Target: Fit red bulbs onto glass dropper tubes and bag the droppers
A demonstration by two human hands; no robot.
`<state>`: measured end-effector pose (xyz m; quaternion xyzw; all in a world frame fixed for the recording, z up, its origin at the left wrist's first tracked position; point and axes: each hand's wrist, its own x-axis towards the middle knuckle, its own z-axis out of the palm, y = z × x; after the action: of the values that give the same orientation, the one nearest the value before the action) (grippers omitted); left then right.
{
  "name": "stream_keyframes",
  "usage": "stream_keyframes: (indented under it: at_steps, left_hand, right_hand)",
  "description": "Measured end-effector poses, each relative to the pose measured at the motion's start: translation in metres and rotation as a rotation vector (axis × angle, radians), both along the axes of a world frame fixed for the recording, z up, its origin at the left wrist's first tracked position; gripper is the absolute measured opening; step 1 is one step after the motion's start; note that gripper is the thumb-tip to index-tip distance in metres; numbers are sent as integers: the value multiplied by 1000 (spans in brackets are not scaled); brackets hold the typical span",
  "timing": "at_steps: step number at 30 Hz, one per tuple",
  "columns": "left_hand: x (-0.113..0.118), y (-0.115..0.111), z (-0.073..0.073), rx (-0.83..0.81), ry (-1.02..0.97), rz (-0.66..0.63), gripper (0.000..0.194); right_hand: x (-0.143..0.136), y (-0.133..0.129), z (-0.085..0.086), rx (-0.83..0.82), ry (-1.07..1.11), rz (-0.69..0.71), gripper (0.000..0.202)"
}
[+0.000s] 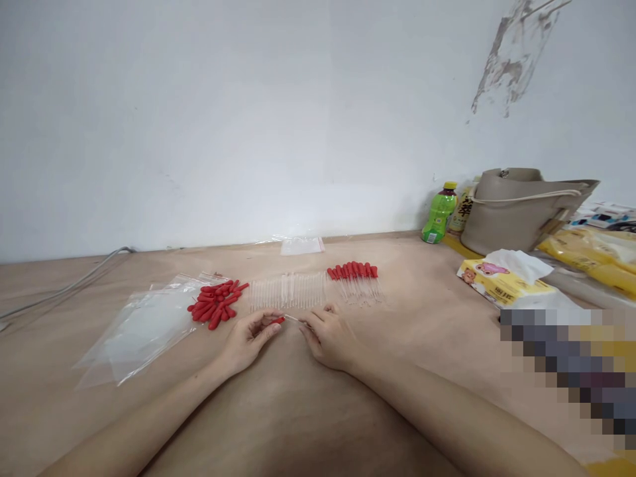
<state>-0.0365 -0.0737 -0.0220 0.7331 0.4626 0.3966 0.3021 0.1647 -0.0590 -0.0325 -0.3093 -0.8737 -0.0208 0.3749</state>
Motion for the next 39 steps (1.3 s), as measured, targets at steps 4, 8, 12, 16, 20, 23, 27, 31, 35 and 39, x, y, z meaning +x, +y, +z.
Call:
stream_keyframes:
  at_steps: [4,8,12,16,20,23,27,31,35,39]
  left_hand:
    - [1,-1,3,27,48,4,19]
    - [1,-1,1,32,58,12,19]
    - [0,-1,0,54,93,4,18]
    - [-2,-2,2,80,101,-67,19]
    - [-2,-6,5,55,110,-120,19]
    - [-1,-10,8,41,128,-157,19]
    - [1,-13,10,2,188,-172,22]
    - [2,-14,9,13,241,-136,22]
    - [2,-13,5,66,259,-87,20]
    - [2,-13,5,125,274,-75,19]
  right_hand:
    - [1,0,1,34,1,10,16]
    - [2,2,-3,24,2,49,17]
    - [3,5,-7,8,20,124,19]
    - [5,6,-5,-33,30,181,21]
    - [8,6,1,-99,-8,203,17]
    - [10,7,5,-131,-49,211,16]
    - [14,11,7,-102,-107,212,17]
    - [15,10,8,6,-165,168,21]
    - [9,5,8,109,-149,133,21]
    - [2,1,6,103,-115,128,20]
